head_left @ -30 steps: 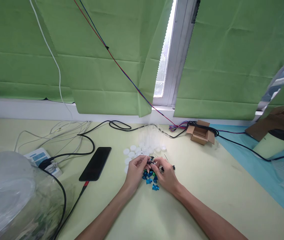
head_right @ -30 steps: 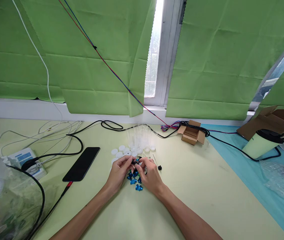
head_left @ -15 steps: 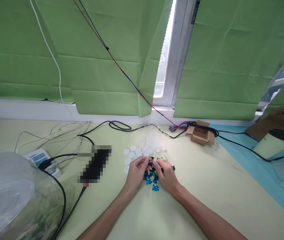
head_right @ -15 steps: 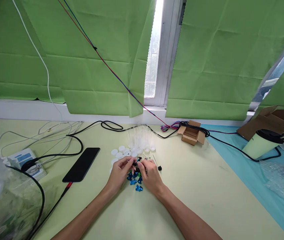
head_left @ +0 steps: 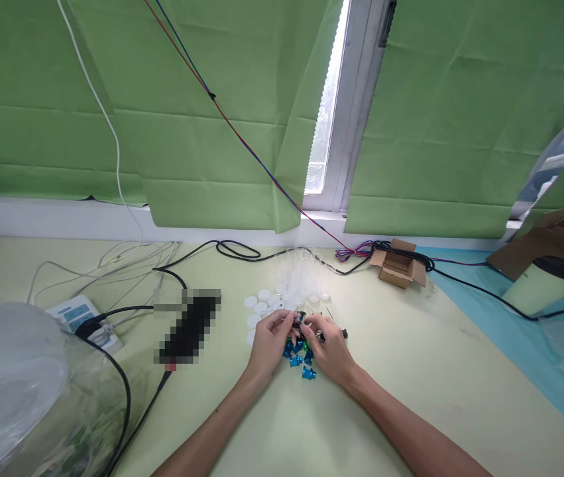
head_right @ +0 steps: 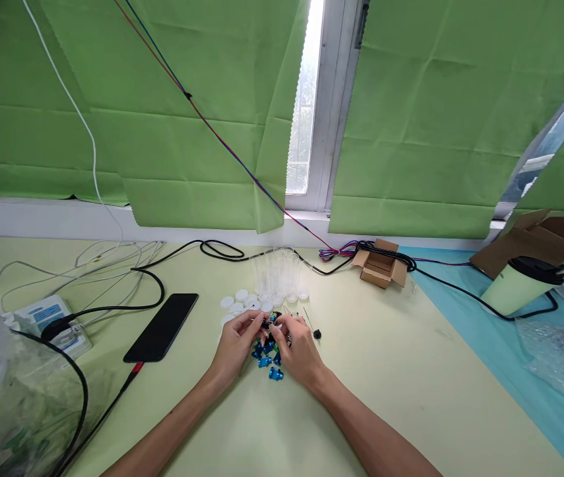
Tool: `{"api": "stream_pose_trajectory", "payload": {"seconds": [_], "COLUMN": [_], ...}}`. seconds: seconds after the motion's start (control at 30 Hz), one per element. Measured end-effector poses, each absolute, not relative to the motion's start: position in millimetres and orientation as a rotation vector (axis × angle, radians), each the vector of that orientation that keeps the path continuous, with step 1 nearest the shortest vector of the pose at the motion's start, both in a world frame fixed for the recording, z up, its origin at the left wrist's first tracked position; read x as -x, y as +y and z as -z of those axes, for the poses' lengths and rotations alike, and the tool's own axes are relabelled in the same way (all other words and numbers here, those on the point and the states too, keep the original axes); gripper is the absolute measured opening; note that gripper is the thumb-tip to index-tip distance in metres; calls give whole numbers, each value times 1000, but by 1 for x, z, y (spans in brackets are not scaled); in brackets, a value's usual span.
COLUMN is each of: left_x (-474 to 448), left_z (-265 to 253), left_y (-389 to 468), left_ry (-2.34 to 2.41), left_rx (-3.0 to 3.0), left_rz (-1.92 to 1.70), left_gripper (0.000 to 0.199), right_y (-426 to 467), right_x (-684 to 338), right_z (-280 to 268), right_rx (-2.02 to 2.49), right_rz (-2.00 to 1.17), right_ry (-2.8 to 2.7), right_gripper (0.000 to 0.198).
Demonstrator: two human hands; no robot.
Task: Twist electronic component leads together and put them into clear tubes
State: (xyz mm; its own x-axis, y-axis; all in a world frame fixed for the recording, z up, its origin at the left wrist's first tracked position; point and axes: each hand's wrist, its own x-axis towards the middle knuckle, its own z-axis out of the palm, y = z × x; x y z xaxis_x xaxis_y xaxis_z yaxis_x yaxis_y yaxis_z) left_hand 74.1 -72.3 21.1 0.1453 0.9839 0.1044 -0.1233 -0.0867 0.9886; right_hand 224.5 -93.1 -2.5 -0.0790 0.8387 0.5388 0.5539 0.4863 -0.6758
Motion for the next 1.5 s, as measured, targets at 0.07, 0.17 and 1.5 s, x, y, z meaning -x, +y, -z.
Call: {"api": "stream_pose_trajectory", "payload": {"seconds": [0.07, 0.17, 1.5], "left_x": [-75, -75, -75], "left_z": [-22, -22, -21], "left_y": [-73, -73, -74], "left_ry": [967, 950, 941], "left_rx": [-1305, -1369, -1301], "left_rz": [-1223, -1221, -1205], "left_gripper": [27, 26, 26], "right_y": [-93, -92, -92], "right_x": [-225, -225, -225], "right_z": [2, 3, 4], "right_rx": [1180, 1168, 1181], "right_rz": [-363, -351, -384], "right_ry": [-1768, -1794, -1751], "right_gripper": [23, 34, 39]}}
